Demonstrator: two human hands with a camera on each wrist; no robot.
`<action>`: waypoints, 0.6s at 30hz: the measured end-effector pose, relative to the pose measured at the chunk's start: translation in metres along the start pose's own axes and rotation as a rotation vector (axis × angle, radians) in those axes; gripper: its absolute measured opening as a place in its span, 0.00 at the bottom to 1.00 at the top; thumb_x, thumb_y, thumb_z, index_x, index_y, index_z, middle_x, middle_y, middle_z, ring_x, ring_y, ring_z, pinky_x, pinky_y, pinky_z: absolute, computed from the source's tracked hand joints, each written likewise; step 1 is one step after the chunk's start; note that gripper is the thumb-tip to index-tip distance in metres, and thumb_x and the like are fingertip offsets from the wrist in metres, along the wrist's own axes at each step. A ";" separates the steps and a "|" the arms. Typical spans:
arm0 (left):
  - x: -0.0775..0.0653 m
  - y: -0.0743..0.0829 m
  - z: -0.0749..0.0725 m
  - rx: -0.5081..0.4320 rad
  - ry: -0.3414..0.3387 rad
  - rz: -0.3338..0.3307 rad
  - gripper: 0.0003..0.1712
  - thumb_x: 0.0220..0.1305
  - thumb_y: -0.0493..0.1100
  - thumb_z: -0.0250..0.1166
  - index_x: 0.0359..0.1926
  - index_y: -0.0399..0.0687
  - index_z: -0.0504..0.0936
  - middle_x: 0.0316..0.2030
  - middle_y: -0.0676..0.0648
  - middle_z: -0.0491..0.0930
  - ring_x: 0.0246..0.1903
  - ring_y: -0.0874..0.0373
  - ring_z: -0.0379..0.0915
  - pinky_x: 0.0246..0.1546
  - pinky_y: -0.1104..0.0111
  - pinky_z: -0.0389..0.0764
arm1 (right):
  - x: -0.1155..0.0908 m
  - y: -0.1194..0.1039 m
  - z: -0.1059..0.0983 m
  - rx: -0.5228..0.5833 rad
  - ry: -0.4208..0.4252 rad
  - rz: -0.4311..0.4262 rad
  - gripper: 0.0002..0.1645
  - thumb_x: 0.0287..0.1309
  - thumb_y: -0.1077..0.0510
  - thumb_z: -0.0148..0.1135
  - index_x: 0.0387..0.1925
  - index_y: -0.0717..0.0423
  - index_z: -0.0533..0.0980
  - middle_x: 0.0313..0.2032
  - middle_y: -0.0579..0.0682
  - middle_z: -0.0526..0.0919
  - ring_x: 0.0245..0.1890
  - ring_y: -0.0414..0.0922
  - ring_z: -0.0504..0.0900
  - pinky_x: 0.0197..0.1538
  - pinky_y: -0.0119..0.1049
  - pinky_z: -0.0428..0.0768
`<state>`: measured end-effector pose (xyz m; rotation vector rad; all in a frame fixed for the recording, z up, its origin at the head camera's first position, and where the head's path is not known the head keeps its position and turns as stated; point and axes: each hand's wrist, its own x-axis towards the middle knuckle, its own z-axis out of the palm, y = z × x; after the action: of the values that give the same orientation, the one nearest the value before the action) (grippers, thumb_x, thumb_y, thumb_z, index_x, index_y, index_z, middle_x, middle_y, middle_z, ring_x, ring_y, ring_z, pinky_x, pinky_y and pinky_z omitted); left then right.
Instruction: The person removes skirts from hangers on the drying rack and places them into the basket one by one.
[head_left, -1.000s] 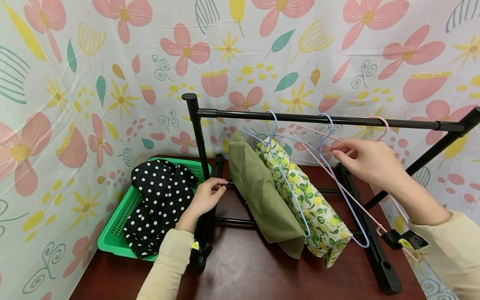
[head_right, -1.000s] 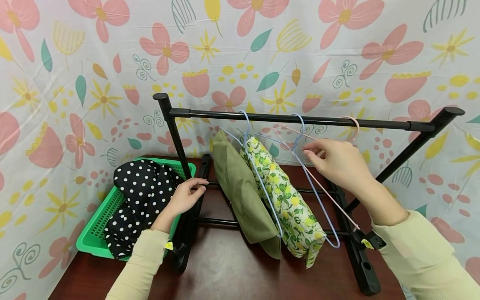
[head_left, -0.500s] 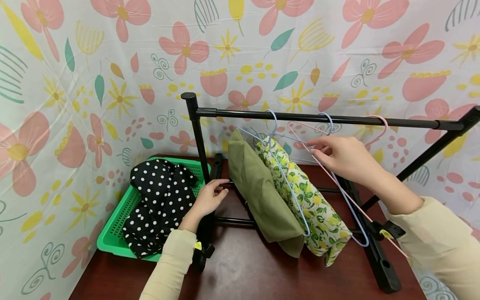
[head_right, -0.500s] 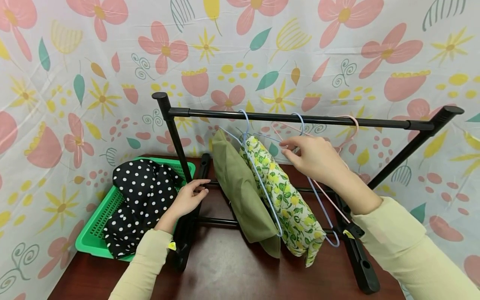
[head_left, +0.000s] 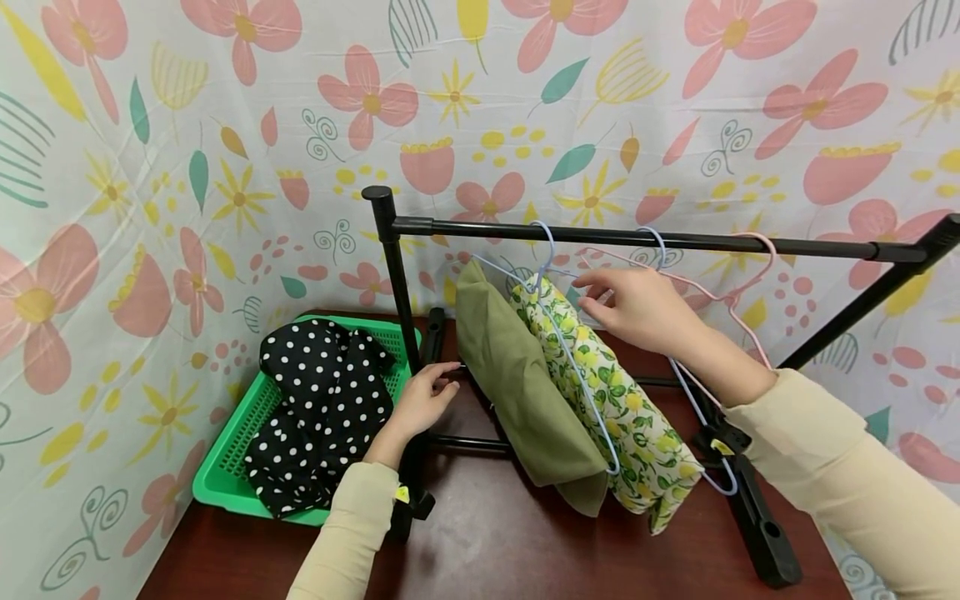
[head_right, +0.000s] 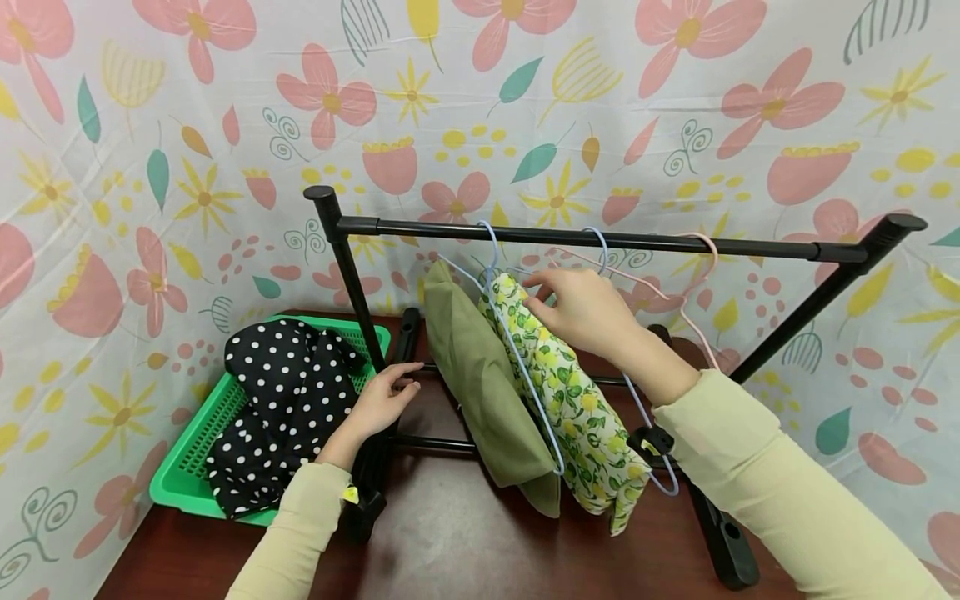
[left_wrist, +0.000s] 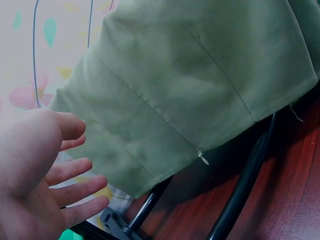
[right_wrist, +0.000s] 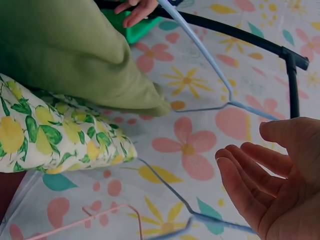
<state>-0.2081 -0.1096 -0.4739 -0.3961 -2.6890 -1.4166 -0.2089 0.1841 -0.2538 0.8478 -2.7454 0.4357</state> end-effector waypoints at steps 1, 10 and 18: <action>0.000 -0.001 0.001 0.007 0.002 -0.003 0.20 0.64 0.42 0.57 0.57 0.51 0.75 0.54 0.43 0.73 0.46 0.51 0.76 0.46 0.59 0.77 | 0.002 -0.001 0.002 0.006 -0.010 0.006 0.14 0.60 0.56 0.57 0.45 0.56 0.78 0.32 0.52 0.85 0.26 0.45 0.82 0.28 0.40 0.76; -0.001 -0.006 0.008 0.025 0.055 -0.014 0.20 0.63 0.42 0.58 0.57 0.51 0.75 0.48 0.45 0.76 0.39 0.54 0.75 0.38 0.62 0.75 | 0.018 -0.010 0.018 0.016 -0.049 0.014 0.16 0.59 0.53 0.58 0.46 0.57 0.78 0.31 0.53 0.85 0.17 0.41 0.77 0.20 0.35 0.70; -0.001 -0.008 0.013 -0.035 0.093 -0.049 0.21 0.63 0.40 0.58 0.57 0.46 0.74 0.52 0.44 0.76 0.50 0.48 0.73 0.47 0.57 0.74 | 0.033 -0.017 0.024 0.016 -0.087 0.054 0.20 0.59 0.50 0.58 0.47 0.59 0.78 0.32 0.55 0.85 0.21 0.46 0.80 0.25 0.40 0.76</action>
<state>-0.2090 -0.1032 -0.4878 -0.2610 -2.6205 -1.4588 -0.2289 0.1453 -0.2617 0.8171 -2.8539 0.4412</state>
